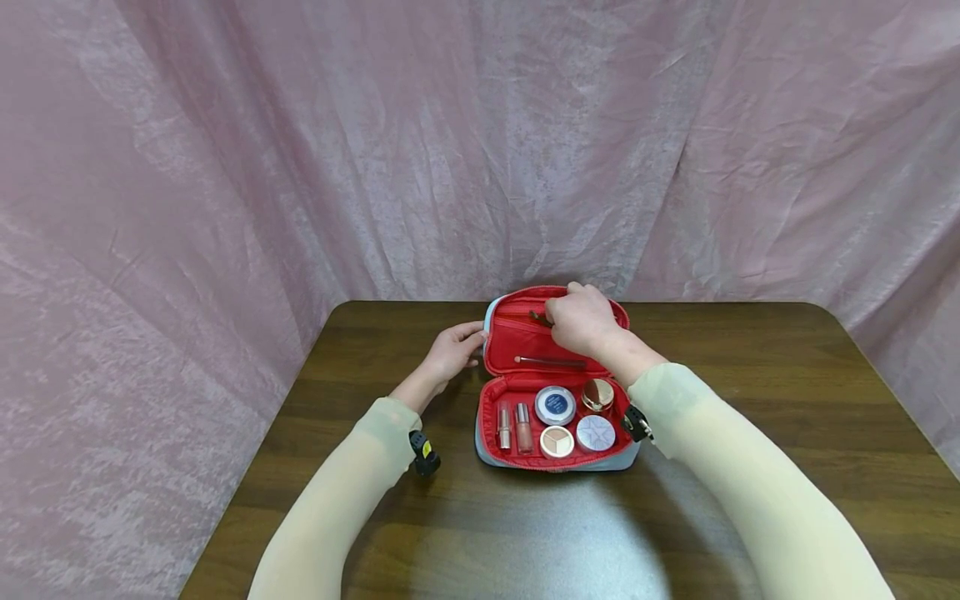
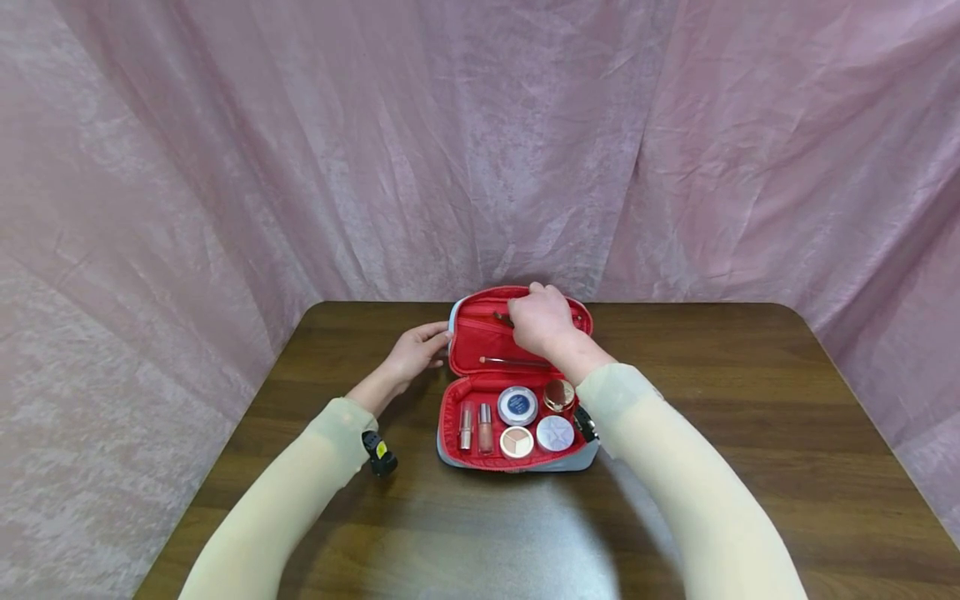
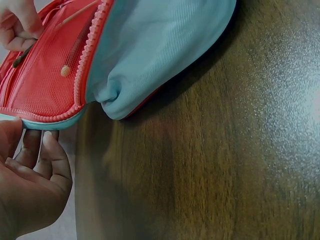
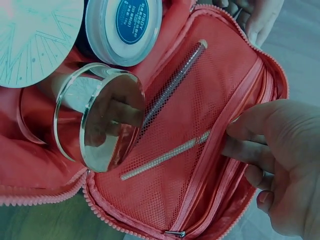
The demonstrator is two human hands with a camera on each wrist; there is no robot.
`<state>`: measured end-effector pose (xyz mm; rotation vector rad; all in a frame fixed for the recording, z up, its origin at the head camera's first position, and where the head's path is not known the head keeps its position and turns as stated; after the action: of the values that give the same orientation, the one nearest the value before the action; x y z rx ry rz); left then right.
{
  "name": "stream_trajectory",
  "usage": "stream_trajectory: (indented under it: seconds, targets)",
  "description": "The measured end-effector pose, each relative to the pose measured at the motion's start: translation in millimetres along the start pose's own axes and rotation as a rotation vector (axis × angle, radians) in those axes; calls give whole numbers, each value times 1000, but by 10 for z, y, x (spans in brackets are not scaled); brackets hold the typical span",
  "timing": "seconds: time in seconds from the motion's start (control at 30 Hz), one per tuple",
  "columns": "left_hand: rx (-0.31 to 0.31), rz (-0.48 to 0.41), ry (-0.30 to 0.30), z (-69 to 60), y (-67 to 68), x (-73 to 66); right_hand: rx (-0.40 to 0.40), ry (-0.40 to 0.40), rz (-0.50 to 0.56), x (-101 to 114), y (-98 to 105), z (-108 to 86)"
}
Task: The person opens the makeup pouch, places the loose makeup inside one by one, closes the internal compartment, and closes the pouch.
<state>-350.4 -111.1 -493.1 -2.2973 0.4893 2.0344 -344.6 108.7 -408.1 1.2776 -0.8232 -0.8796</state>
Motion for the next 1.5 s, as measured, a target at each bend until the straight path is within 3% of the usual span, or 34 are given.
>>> stream_trajectory:
  seconds: [0.2,0.43,1.13,1.5]
  targets:
    - [-4,4,2,1,0,3,11,-3,-1,13,-50,-10]
    - [-5,7,2,2,10,9,37,-11,80,48,-56,-23]
    - [8,11,22,36,7,36,76,-35,197,70,49,-40]
    - [6,14,26,26,-27,21,-22,-35,229,-80,164,-104]
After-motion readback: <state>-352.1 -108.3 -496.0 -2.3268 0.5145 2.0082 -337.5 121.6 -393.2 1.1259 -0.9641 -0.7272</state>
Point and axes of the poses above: each hand's wrist, its own z-axis towards the middle knuckle, its own y-axis out of the back of the hand, x = y × z, the point moved 5 cm from there along z, towards the middle knuckle
